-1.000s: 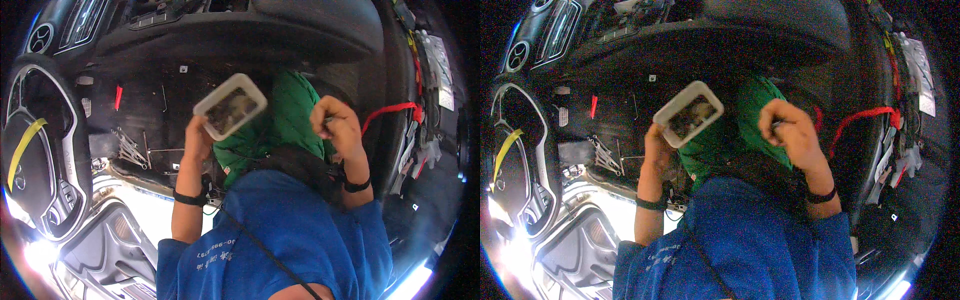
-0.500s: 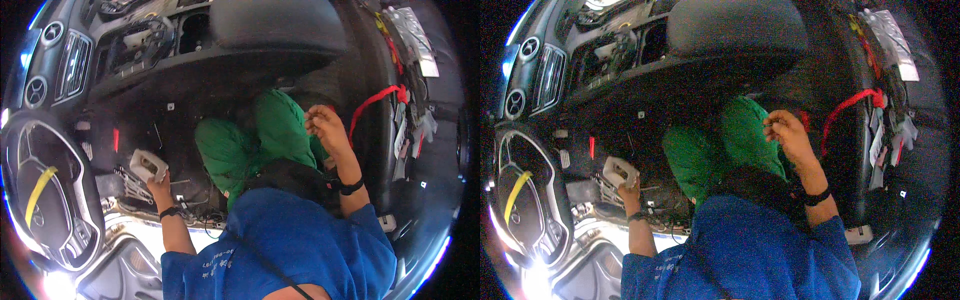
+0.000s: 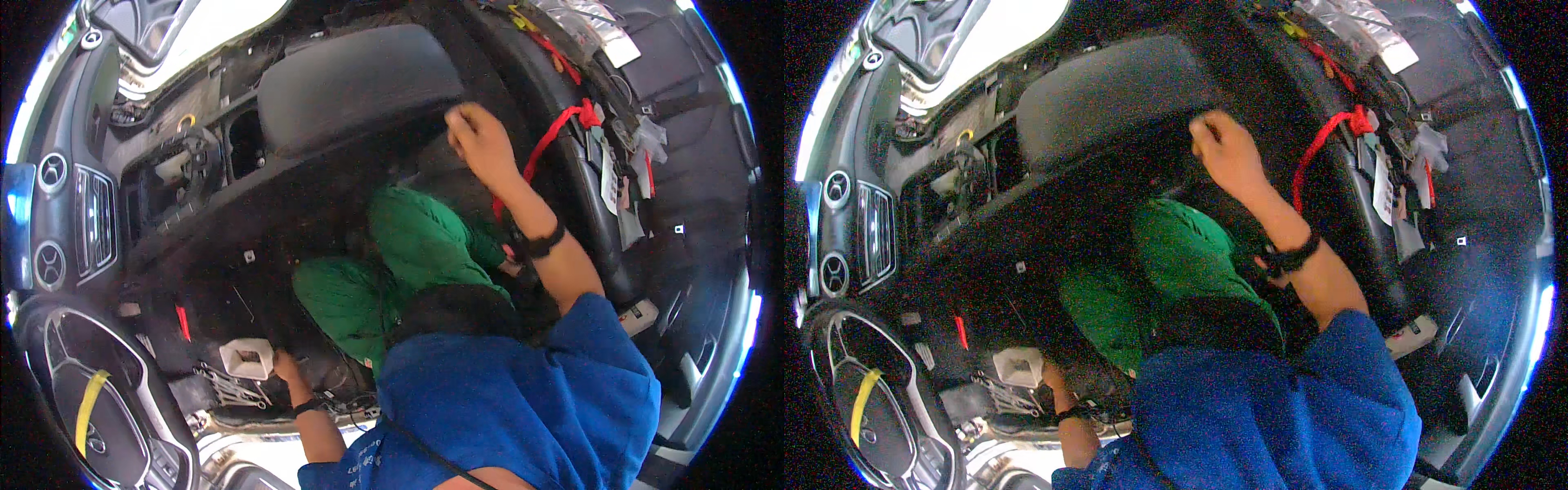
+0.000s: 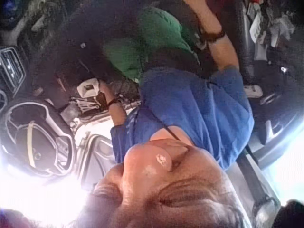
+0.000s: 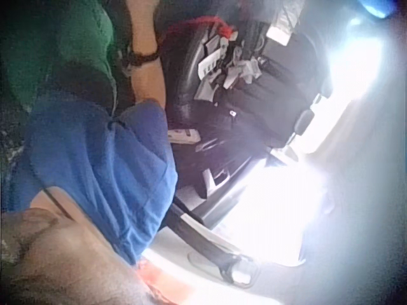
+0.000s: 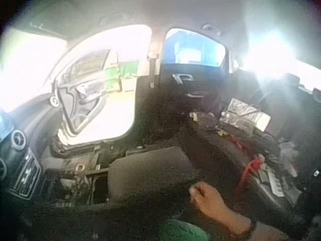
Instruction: The person works inside a car with the dashboard partially disassembled, using a screwdriver to remove screws and detach a panel. They then handle a small plastic container with parts and place it on the floor.
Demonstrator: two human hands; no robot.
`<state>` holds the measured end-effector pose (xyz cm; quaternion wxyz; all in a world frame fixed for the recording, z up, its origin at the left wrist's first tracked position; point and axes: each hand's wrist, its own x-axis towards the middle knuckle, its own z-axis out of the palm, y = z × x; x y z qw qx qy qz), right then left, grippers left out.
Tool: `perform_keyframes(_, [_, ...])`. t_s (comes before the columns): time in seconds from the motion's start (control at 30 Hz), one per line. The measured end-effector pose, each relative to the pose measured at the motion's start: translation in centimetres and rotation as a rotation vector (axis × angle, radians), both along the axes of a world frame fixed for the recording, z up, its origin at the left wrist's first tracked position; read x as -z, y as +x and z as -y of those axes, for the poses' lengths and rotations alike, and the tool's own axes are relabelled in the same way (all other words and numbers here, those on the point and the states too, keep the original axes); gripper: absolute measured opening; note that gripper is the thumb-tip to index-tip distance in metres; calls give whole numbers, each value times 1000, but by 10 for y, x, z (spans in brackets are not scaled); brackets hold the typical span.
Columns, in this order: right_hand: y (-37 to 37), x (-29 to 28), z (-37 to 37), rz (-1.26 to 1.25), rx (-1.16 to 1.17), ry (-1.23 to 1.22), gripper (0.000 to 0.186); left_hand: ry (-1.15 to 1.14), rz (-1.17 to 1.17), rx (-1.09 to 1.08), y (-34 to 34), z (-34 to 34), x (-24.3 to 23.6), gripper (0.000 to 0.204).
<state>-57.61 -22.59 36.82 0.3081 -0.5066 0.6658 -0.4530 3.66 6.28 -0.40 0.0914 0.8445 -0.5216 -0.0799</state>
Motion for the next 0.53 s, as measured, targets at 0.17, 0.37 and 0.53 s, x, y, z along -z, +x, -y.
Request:
perform_keyframes(0.17, [16,-28,112,-432,60,-352,31,118,238,-58,-20,-1,30,60])
perform_keyframes(0.37, [43,-34,127,-720,77,-282,32,133,136,-425,-46,8,20,56])
perform_keyframes(0.53, [46,-41,123,-771,33,-203,34,9,736,-196,-38,37,40,52])
